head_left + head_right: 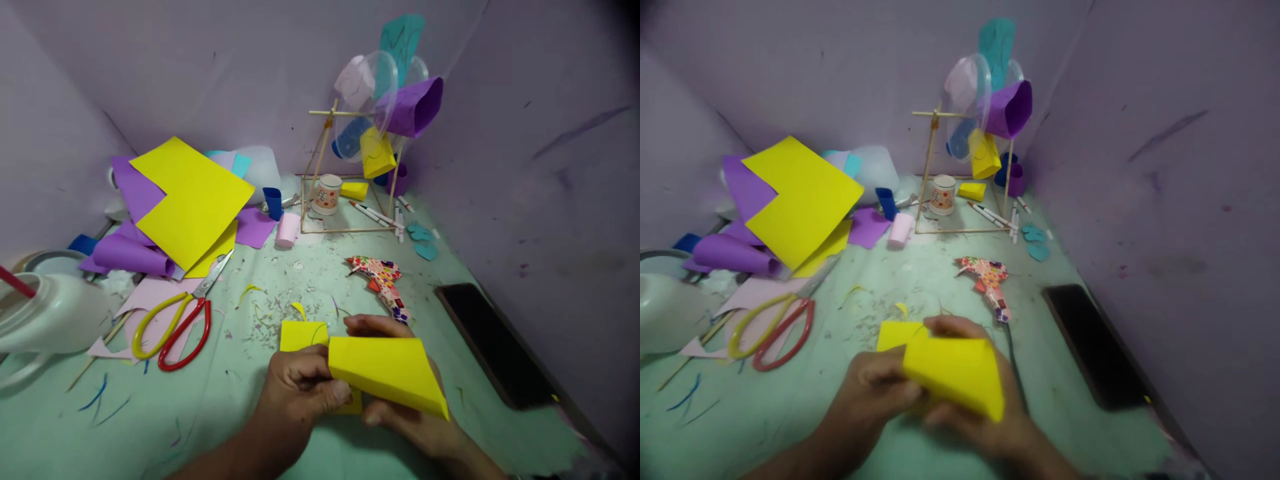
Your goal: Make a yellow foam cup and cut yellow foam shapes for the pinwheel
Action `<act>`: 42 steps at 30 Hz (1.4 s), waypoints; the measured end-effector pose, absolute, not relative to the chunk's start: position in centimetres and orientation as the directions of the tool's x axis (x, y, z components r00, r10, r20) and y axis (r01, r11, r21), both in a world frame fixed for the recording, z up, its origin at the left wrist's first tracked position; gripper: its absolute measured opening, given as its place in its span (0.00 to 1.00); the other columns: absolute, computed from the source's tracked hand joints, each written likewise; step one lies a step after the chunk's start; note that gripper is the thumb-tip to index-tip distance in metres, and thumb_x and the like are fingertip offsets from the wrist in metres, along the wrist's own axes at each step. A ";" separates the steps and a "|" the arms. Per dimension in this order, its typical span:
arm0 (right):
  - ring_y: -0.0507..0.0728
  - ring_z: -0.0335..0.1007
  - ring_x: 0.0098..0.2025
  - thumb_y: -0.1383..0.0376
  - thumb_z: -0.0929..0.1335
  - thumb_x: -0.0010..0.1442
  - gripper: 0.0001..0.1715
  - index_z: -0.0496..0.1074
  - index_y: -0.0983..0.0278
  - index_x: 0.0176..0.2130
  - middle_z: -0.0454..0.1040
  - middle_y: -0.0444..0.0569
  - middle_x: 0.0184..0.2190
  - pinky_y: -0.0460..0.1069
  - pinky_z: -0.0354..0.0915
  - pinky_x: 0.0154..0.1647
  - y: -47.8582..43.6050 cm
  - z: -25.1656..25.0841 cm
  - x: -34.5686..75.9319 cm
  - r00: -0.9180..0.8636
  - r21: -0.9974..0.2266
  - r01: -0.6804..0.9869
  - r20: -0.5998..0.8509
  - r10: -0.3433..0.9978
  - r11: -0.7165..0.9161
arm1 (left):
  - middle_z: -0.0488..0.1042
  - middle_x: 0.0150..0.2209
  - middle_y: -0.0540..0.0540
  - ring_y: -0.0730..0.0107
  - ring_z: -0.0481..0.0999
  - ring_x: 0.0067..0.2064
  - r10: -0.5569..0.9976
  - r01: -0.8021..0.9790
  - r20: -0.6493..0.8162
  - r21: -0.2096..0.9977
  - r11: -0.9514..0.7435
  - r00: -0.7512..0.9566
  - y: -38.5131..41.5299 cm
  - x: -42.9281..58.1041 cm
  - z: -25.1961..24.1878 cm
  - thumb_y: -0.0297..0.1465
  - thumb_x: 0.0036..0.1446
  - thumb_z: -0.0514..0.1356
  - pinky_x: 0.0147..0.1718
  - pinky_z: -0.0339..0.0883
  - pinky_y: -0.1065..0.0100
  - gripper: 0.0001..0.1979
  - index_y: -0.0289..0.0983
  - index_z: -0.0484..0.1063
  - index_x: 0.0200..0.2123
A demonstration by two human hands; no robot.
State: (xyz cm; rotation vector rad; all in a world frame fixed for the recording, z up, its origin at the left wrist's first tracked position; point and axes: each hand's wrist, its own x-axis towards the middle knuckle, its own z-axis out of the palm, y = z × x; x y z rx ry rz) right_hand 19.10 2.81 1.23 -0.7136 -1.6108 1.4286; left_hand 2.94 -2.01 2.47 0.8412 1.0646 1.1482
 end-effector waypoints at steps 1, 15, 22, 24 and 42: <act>0.57 0.70 0.50 0.55 0.76 0.44 0.36 0.66 0.53 0.52 0.71 0.46 0.50 0.48 0.68 0.51 2.8 1.0 19.0 -0.481 -0.972 -0.135 0.233 0.845 0.190 | 0.71 0.22 0.49 0.74 0.67 0.27 0.970 -0.308 -0.230 0.920 0.243 0.080 -2.0 3.0 2.4 0.37 0.46 0.65 0.28 0.62 0.73 0.11 0.34 0.77 0.22; 0.57 0.77 0.39 0.63 0.77 0.44 0.24 0.73 0.55 0.42 0.78 0.46 0.41 0.47 0.75 0.36 3.0 2.3 21.6 -0.479 -0.956 0.260 -0.003 0.878 0.139 | 0.76 0.28 0.48 0.68 0.74 0.30 0.962 0.425 -0.234 0.863 0.273 -0.142 -1.3 0.9 1.9 0.30 0.50 0.55 0.31 0.65 0.66 0.08 0.37 0.72 0.33; 0.53 0.75 0.37 0.69 0.72 0.51 0.17 0.71 0.57 0.42 0.77 0.44 0.38 0.44 0.73 0.35 2.3 1.5 20.5 -0.533 -0.921 0.321 0.016 0.846 0.220 | 0.75 0.27 0.50 0.71 0.72 0.28 0.988 0.504 -0.148 0.851 0.145 -0.035 -1.6 0.8 1.9 0.28 0.50 0.56 0.29 0.65 0.69 0.07 0.38 0.73 0.32; 0.53 0.74 0.38 0.69 0.72 0.51 0.20 0.69 0.57 0.45 0.76 0.44 0.40 0.44 0.73 0.37 2.1 1.6 20.4 -0.557 -0.912 0.321 0.037 0.830 0.256 | 0.74 0.25 0.50 0.71 0.72 0.27 0.986 0.537 -0.163 0.828 0.162 -0.046 -1.6 0.6 1.9 0.28 0.51 0.56 0.28 0.65 0.68 0.07 0.38 0.73 0.32; 0.59 0.68 0.45 0.74 0.68 0.50 0.27 0.63 0.58 0.48 0.69 0.48 0.42 0.52 0.67 0.44 0.3 0.2 19.9 -0.596 -0.862 0.334 0.121 0.794 0.382 | 0.66 0.53 0.36 0.47 0.64 0.53 0.925 0.838 -0.085 0.460 -0.294 0.371 -1.9 0.9 1.4 0.23 0.46 0.55 0.45 0.62 0.49 0.22 0.35 0.67 0.48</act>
